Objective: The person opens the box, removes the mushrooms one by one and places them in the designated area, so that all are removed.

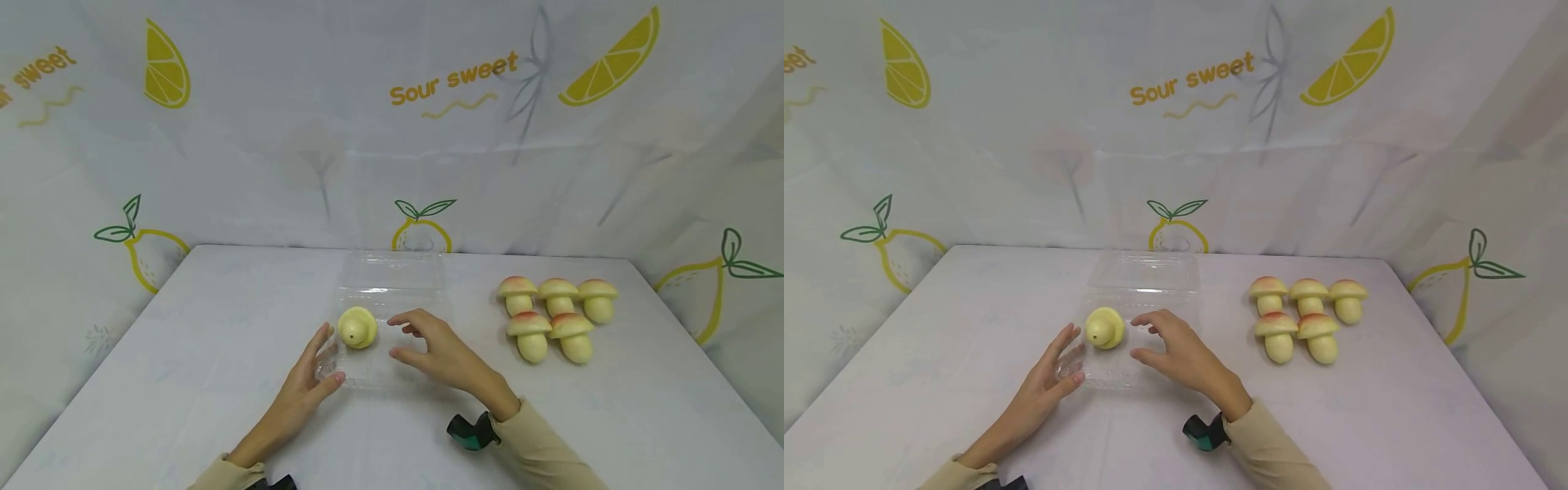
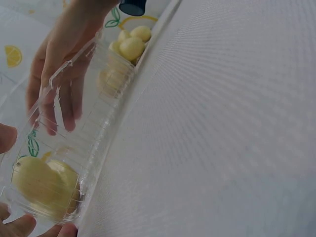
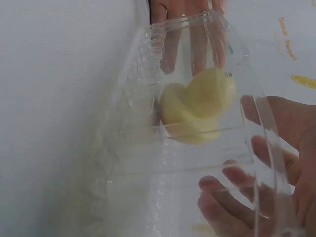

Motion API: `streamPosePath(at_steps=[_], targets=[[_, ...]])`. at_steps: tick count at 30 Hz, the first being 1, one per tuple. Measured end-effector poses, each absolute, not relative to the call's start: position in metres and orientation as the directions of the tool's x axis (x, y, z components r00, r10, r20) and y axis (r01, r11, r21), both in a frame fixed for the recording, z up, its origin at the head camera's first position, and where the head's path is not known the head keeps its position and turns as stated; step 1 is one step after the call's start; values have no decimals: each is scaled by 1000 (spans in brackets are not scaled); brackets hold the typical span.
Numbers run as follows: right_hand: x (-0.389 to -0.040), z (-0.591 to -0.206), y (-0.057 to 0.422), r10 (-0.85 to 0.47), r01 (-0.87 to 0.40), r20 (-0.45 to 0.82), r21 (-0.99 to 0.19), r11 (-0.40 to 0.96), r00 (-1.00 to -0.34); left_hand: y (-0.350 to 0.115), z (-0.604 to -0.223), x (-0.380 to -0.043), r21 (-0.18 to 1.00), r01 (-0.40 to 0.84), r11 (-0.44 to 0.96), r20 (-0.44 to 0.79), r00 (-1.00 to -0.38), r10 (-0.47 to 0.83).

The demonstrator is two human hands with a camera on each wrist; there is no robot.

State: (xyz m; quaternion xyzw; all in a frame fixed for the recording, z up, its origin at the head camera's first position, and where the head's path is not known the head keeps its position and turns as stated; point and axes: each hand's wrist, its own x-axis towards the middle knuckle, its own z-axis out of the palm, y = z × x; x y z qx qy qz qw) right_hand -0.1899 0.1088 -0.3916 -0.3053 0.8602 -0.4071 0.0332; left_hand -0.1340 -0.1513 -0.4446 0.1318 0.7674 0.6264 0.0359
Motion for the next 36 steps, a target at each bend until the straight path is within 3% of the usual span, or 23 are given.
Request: streamPosePath(at_steps=[22,36], targets=[[-200,-390,72,-434,-289,45,-808,514,-900,-151,-444,-134,971,143,190,91,-962,258],[-205,-391,59,-447,-272,12,-807,524,-895,-152,-446,-136,968,149,201,98,-964,246]])
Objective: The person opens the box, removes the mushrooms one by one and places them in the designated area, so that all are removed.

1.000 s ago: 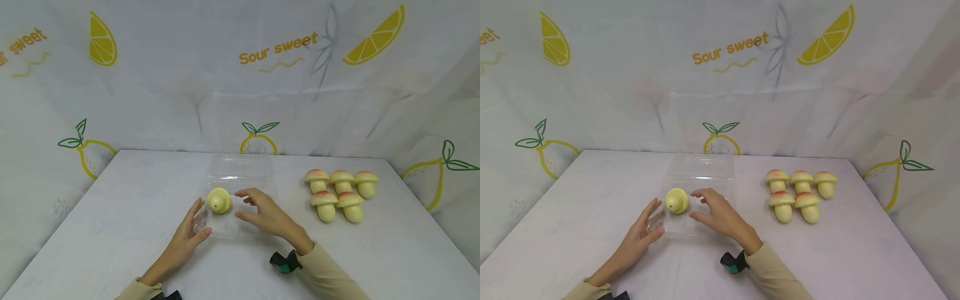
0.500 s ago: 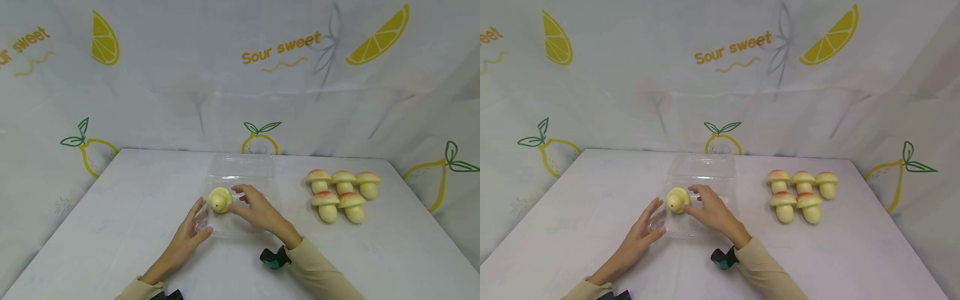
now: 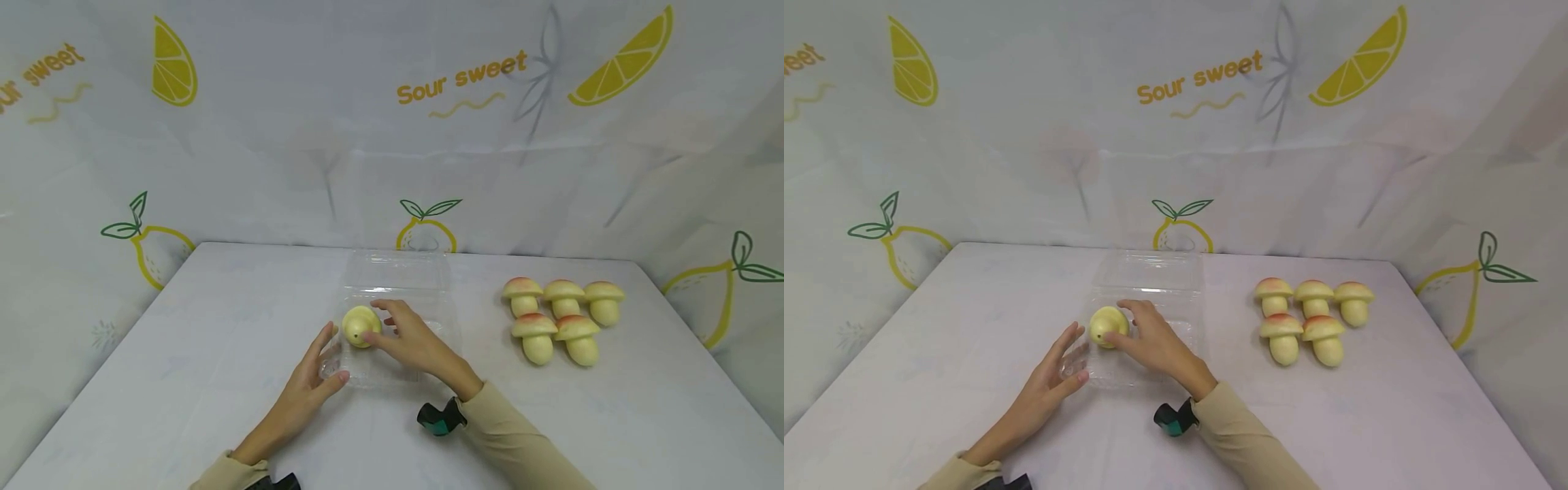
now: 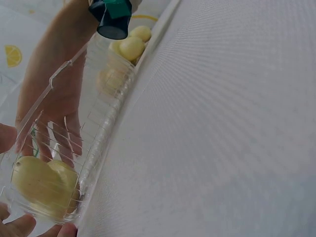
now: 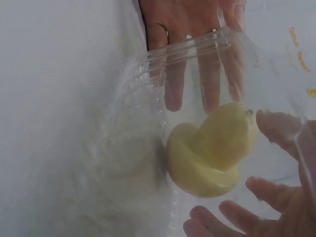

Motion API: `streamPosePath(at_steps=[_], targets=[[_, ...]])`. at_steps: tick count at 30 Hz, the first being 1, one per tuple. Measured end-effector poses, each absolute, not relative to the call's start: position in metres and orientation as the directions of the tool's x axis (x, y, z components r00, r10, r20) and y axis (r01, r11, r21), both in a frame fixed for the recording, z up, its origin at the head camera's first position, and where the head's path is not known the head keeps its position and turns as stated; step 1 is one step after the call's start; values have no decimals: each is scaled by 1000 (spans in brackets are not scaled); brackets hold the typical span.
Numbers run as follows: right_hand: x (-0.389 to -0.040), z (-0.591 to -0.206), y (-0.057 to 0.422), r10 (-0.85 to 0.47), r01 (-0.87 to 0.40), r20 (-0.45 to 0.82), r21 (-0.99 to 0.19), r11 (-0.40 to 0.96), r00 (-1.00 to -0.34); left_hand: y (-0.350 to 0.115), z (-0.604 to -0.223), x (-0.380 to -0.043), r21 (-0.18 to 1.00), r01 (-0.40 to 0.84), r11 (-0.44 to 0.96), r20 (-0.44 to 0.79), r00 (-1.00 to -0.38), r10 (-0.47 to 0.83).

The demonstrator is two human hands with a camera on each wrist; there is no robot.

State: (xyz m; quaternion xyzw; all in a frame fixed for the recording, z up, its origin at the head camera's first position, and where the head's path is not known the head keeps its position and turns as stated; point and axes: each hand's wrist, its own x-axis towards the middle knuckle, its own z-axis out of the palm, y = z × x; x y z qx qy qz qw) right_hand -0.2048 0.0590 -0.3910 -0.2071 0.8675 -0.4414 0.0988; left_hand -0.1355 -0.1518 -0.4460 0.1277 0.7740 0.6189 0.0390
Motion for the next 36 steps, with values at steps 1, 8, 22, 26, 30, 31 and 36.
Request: streamPosePath(at_steps=[1,8,22,26,30,31,36], targets=[[-206,-391,58,-454,-276,12,-809,519,-891,-152,-446,-135,968,150,200,98,-964,249],[-210,-395,53,-523,-315,20,-817,483,-852,-152,-446,-135,966,156,205,102,-962,253],[-210,-396,49,-512,-277,-11,-831,482,-859,-152,-446,-135,967,157,202,102,-960,260],[-209,-394,52,-552,-311,-4,-823,476,-834,-153,-446,-136,966,157,204,100,-960,262],[-209,-393,54,-600,-352,-1,-809,471,-800,-153,-445,-135,970,144,194,90,-960,264],[-209,-393,54,-611,-360,0,-808,466,-792,-153,-445,-135,971,143,190,89,-960,264],[-208,-392,56,-654,-361,-13,-825,434,-756,-152,-445,-135,974,141,178,89,-958,272]])
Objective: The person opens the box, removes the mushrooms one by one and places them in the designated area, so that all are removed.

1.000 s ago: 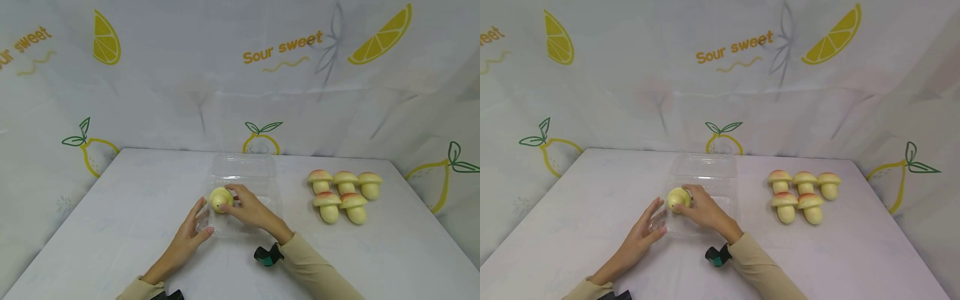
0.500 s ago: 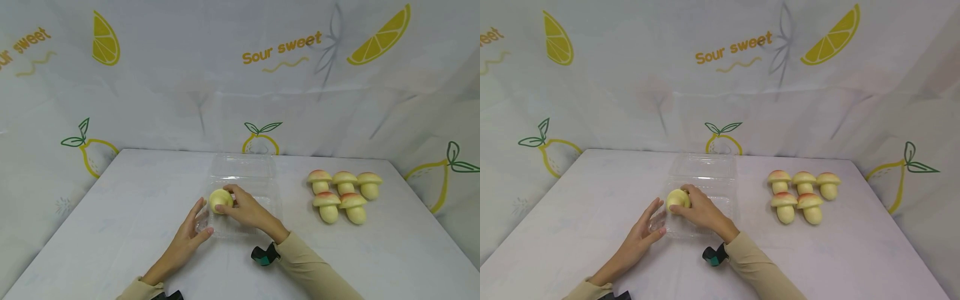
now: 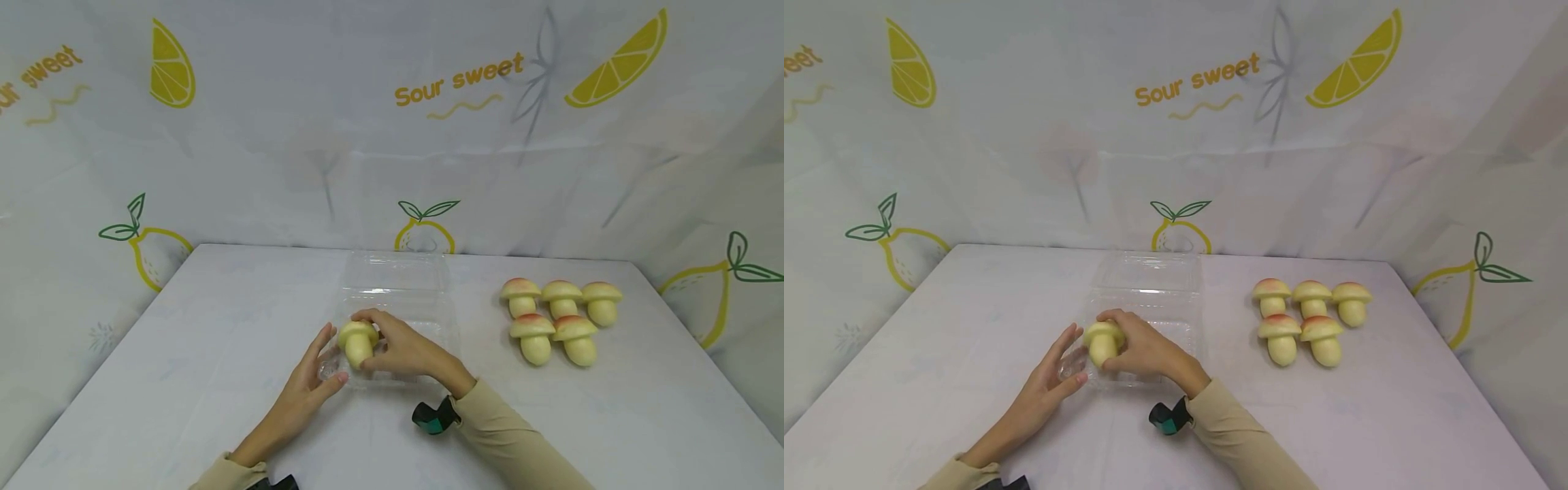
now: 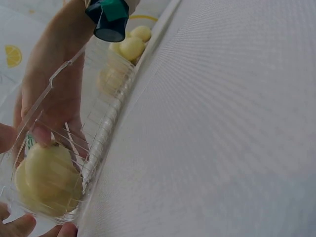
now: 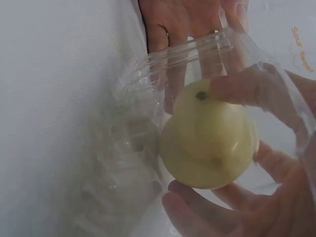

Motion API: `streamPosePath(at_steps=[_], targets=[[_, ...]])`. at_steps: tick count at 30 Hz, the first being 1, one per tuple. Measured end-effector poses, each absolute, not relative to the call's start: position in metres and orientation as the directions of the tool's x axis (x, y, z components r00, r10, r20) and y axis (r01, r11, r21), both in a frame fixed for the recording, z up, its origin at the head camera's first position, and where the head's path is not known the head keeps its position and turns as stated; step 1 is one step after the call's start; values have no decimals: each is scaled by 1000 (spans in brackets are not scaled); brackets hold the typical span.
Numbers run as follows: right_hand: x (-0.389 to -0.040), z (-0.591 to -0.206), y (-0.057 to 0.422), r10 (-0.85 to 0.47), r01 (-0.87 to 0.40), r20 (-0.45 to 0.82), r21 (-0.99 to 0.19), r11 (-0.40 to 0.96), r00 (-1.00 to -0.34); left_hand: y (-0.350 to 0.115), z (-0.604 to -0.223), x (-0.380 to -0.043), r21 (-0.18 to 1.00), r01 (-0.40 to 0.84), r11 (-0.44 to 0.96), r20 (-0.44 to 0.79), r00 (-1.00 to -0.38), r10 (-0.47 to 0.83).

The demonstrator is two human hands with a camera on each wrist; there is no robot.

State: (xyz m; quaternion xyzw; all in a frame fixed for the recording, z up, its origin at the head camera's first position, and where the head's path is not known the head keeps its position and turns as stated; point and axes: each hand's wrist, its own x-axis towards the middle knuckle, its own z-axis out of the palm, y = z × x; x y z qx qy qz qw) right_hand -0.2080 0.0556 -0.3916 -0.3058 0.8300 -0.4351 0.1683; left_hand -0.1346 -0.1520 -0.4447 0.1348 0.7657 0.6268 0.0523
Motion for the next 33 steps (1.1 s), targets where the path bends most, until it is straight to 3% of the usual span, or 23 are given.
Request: streamPosePath(at_steps=[8,22,33], targets=[[-207,-392,59,-703,-326,-60,-856,401,-709,-152,-445,-134,974,135,181,82,-958,273],[-206,-392,59,-748,-385,-89,-814,435,-658,-152,-445,-134,980,139,142,94,-953,288],[-202,-391,61,-694,-438,-26,-759,482,-719,-154,-446,-135,971,145,190,92,-961,260]])
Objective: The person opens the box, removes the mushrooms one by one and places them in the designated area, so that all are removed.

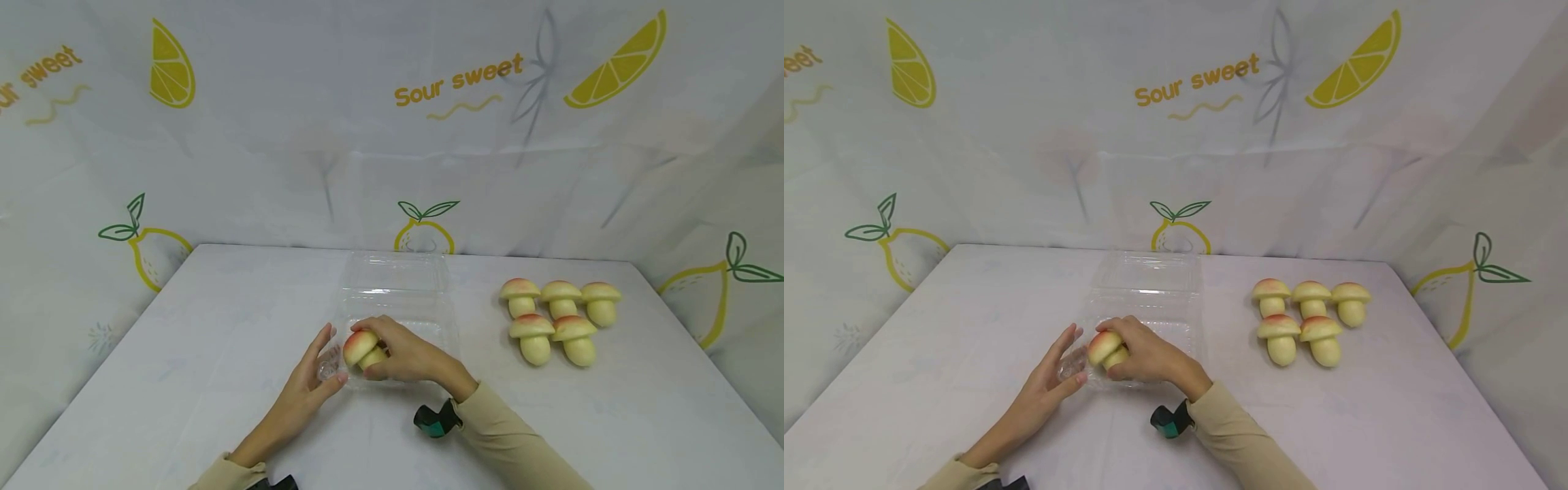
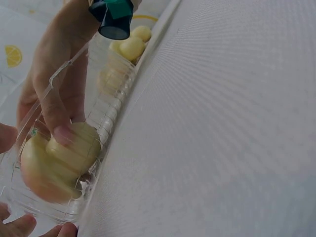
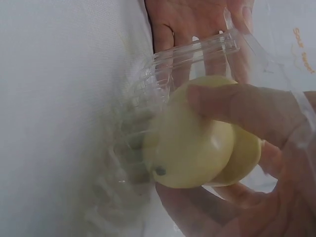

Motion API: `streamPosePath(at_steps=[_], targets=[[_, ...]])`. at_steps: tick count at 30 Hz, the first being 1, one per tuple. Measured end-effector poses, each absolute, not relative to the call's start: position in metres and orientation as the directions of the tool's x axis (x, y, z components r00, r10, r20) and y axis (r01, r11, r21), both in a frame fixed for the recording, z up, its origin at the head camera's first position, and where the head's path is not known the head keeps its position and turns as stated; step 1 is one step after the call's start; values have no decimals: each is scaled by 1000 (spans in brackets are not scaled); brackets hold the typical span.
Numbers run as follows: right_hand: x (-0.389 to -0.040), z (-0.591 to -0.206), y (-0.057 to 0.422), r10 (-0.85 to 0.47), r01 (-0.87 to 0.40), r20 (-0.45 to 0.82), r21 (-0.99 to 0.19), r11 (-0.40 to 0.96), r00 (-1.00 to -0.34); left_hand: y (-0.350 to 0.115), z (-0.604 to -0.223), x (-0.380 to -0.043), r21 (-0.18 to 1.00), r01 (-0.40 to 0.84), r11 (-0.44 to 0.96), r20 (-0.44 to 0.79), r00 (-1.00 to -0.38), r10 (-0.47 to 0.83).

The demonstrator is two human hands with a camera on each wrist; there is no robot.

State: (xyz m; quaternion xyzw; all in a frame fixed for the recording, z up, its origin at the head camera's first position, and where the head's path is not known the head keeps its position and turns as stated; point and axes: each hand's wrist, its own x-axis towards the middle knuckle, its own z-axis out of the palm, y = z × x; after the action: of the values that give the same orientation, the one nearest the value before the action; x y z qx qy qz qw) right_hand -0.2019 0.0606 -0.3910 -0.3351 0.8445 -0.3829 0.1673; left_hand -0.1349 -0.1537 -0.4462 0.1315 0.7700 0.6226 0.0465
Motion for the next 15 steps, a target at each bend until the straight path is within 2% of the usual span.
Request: streamPosePath(at_steps=[7,15], targets=[[-202,-390,63,-666,-429,-32,-741,516,-745,-153,-446,-135,967,157,200,105,-963,248],[-203,-390,69,-659,-382,-34,-791,477,-752,-152,-447,-134,963,163,212,114,-967,227]])
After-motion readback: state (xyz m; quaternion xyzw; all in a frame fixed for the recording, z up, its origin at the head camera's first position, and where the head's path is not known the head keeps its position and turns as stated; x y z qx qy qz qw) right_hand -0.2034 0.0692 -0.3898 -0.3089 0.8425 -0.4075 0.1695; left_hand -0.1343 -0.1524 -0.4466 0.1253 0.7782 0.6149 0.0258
